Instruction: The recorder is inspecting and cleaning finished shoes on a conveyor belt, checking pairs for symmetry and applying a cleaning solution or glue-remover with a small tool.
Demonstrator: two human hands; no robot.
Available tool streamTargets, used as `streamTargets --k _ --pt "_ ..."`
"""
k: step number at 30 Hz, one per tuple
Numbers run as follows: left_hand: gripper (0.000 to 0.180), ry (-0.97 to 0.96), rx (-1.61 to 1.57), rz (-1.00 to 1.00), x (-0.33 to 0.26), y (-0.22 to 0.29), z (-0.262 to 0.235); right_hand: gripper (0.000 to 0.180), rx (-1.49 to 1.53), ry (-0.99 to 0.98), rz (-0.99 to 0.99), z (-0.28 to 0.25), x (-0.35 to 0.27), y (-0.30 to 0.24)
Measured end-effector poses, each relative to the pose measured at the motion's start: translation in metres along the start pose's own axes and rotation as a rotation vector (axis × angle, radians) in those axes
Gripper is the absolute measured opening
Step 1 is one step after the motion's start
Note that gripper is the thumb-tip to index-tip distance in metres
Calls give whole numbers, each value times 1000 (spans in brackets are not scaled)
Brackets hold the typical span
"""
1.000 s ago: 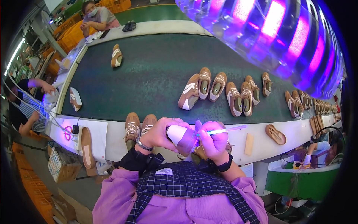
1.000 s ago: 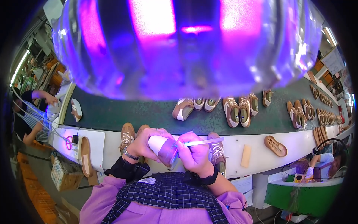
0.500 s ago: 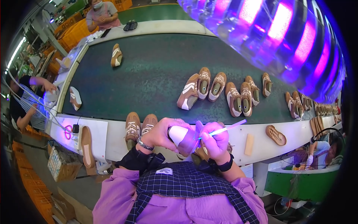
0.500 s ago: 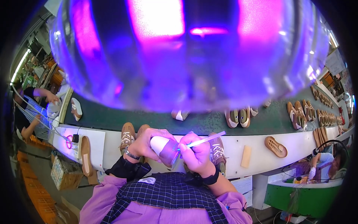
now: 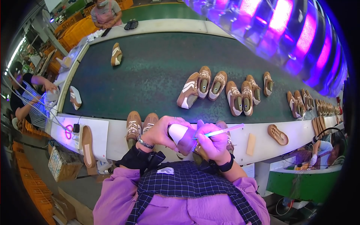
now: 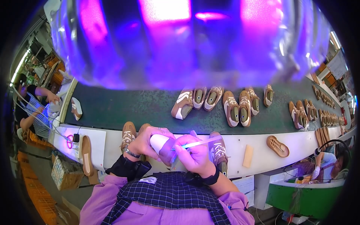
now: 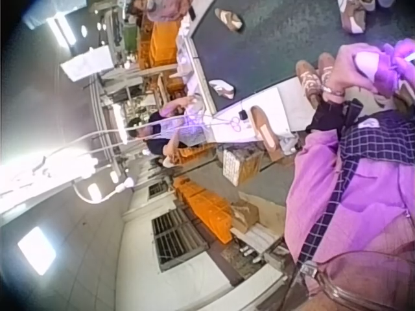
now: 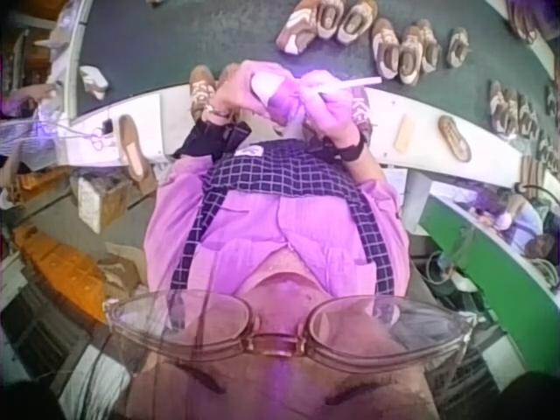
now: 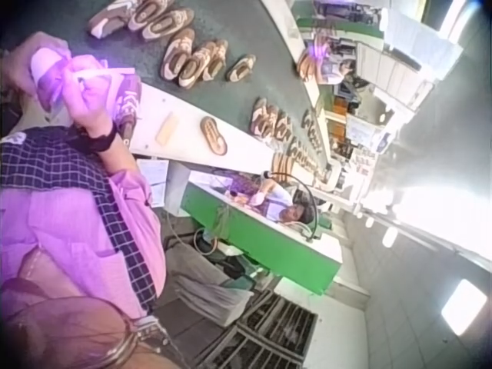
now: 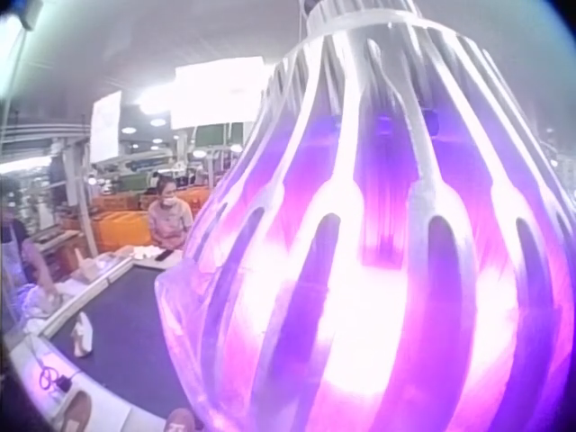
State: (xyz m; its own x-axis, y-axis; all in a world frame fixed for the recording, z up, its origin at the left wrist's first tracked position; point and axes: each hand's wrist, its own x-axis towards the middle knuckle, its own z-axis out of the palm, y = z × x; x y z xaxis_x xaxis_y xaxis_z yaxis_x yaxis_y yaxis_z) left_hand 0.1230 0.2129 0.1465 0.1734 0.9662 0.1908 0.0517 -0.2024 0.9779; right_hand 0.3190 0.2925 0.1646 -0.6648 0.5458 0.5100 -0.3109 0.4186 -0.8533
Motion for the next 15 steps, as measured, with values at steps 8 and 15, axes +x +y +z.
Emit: streamTargets --k 8,15 --pt "56 -47 355 76 -14 -24 1 15 320 159 433 -47 -28 39" --pt "35 -185 914 150 -66 -87 30 47 -590 -26 708 -50 -115 136"
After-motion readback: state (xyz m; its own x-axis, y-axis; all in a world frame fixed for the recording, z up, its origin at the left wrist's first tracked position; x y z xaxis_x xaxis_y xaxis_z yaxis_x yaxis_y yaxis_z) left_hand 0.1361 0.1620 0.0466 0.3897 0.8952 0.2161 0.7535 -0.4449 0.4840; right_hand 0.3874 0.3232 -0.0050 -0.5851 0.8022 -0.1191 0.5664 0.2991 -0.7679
